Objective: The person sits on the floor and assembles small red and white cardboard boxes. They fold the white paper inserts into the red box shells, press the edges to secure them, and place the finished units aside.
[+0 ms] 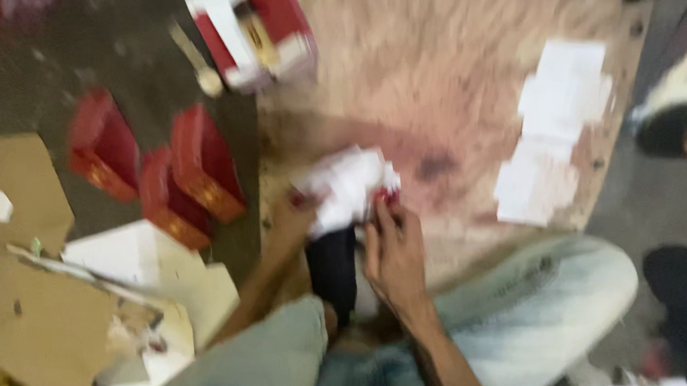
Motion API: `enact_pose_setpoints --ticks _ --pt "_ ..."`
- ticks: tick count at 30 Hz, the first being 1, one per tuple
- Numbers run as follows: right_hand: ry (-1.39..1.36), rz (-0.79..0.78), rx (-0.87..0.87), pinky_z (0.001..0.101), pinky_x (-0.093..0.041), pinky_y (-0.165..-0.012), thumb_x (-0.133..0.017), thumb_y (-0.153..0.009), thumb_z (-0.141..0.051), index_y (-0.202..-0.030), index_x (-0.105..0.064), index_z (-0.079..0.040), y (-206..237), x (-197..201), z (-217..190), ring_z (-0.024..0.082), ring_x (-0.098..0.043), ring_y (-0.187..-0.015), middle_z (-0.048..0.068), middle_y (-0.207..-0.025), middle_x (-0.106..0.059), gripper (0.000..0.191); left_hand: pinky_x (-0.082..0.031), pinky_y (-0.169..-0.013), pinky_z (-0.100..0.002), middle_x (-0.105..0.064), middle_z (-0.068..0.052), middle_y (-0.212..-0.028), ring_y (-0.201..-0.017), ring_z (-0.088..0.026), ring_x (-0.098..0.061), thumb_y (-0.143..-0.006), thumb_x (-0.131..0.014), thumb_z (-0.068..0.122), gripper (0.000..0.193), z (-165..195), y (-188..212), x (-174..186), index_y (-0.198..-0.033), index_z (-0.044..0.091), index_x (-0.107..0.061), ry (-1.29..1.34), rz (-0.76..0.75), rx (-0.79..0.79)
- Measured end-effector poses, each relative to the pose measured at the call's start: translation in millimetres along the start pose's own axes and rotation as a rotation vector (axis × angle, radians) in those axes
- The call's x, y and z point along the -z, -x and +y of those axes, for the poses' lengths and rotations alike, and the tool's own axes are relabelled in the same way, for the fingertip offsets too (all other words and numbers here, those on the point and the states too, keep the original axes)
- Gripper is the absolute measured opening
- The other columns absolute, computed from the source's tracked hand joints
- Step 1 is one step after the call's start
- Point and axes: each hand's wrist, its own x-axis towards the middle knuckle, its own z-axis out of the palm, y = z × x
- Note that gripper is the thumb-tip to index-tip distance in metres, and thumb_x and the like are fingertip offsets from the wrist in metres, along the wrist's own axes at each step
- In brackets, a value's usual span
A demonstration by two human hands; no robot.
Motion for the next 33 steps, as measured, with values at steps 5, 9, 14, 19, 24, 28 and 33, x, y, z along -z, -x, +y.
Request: enact_pose_setpoints --ticks 5,9,14,19,24,28,33 --pt "-0.013 0.077 0.024 0.0441 -0.053 -0.095 -0.064 -0.097 -0.009 -0.123 -0.064 0.003 -4 0 -1 0.041 -0.063 -0.108 0.023 -0.119 -0.060 0.028 -0.060 -0.071 -0.030 -0.072 -0.010 -0.105 -0.088 -0.019 -0.070 -0.082 -0.082 0.006 0.050 -1 2 -3 -0.127 -0.001 -0.062 -0.250 -0.104 -0.154" --pt "0.035 -0.015 -0.001 0.0454 -0.052 -0.092 -0.065 -0.097 -0.009 -0.122 -0.065 0.005 -4 4 -2 0.042 -0.062 -0.105 0.024 -0.116 -0.060 0.029 -0.060 -0.071 -0.031 -0.072 -0.011 -0.104 -0.088 -0.019 -0.070 -0.081 -0.082 0.006 0.050 1 -1 2 -0.126 -0.001 -0.063 0.120 0.011 0.026" --pt "-0.034 0.023 -0.001 0.0449 -0.053 -0.089 -0.064 -0.095 -0.011 -0.132 -0.060 0.011 -1 3 -1 0.042 -0.062 -0.104 0.027 -0.119 -0.059 0.044 -0.059 -0.071 -0.031 -0.072 -0.011 -0.103 -0.087 -0.019 -0.070 -0.081 -0.083 0.006 0.049 -3 2 -2 -0.125 -0.001 -0.064 -0.145 -0.013 -0.082" --pt "-0.040 0.050 -0.040 0.0443 -0.054 -0.094 -0.063 -0.099 -0.010 -0.126 -0.065 0.002 -3 2 -3 0.038 -0.064 -0.108 0.022 -0.120 -0.063 0.029 -0.059 -0.072 -0.031 -0.071 -0.012 -0.102 -0.087 -0.020 -0.070 -0.081 -0.083 0.006 0.048 -5 1 -1 -0.124 0.000 -0.064 -0.237 -0.092 -0.144" --pt "0.033 -0.046 0.015 0.0483 -0.051 -0.095 -0.064 -0.095 -0.010 -0.131 -0.061 0.005 -5 9 -8 0.044 -0.059 -0.109 0.026 -0.123 -0.059 0.039 -0.059 -0.072 -0.031 -0.071 -0.012 -0.101 -0.086 -0.020 -0.069 -0.080 -0.084 0.006 0.047 -7 -1 2 -0.123 0.000 -0.065 0.106 0.008 -0.009" --pt "-0.146 0.046 0.010 0.0474 -0.051 -0.093 -0.063 -0.094 -0.009 -0.141 -0.053 0.011 -4 8 -5 0.044 -0.059 -0.110 0.029 -0.127 -0.055 0.051 -0.059 -0.072 -0.031 -0.071 -0.012 -0.100 -0.086 -0.020 -0.069 -0.080 -0.084 0.006 0.046 -10 -2 3 -0.122 0.000 -0.066 -0.241 -0.055 -0.186" --pt "-0.032 -0.018 -0.001 0.0475 -0.052 -0.094 -0.064 -0.098 -0.011 -0.132 -0.061 0.003 -1 3 -1 0.041 -0.061 -0.110 0.023 -0.123 -0.061 0.037 -0.058 -0.072 -0.031 -0.071 -0.013 -0.099 -0.086 -0.020 -0.069 -0.080 -0.085 0.006 0.046 -13 -4 6 -0.121 0.000 -0.067 -0.085 -0.017 -0.098"
